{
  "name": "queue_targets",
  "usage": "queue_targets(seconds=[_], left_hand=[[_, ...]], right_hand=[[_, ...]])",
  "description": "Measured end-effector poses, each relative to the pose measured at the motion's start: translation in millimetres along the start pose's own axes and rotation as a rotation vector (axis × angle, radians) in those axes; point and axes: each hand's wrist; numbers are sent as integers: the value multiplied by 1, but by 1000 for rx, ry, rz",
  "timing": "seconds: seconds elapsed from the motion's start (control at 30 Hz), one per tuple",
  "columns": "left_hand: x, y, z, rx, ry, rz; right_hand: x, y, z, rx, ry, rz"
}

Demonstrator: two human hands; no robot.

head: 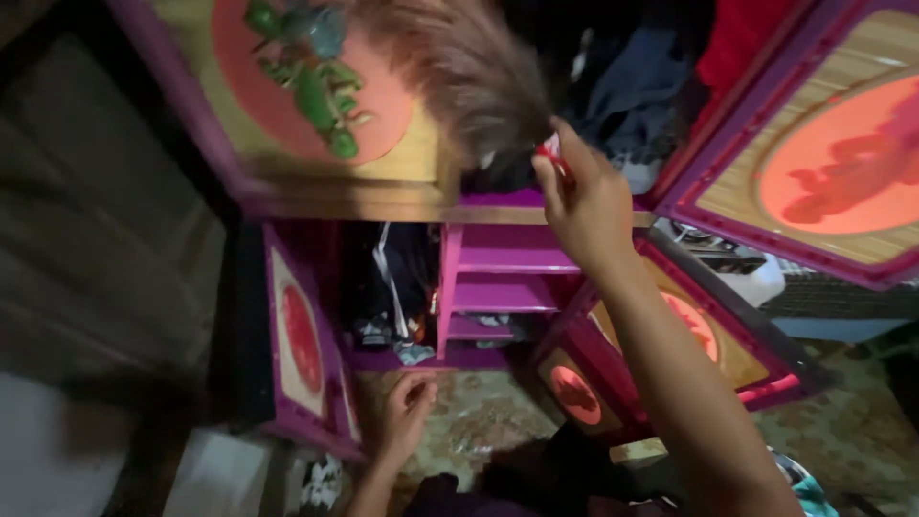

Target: The person is cleaning a small, colorful cabinet by dusting its exterior and interior surfaces with a feather duster, opening and closing doors to reach all areas.

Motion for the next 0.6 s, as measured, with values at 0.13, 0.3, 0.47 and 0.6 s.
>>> queue_targets(seconds=[0.13, 0.3, 0.47, 0.6], left_hand=[[4, -10, -11, 31, -91, 32], [3, -14, -2, -43, -79, 120], [7, -16, -26, 26, -135, 181], [12, -9, -36, 16, -144, 200]], right_hand=[[-13, 37, -20, -29, -40, -112], [-24, 74, -45, 88, -141, -227], [10, 88, -30, 115, -44, -374], [54, 90, -15, 82, 191, -515]])
Point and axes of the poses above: each hand's wrist, its own x-axis away from the middle knuckle, its own y-axis out of the palm, z = x × y, and after that the axes turned 12 degrees about z, right-handed
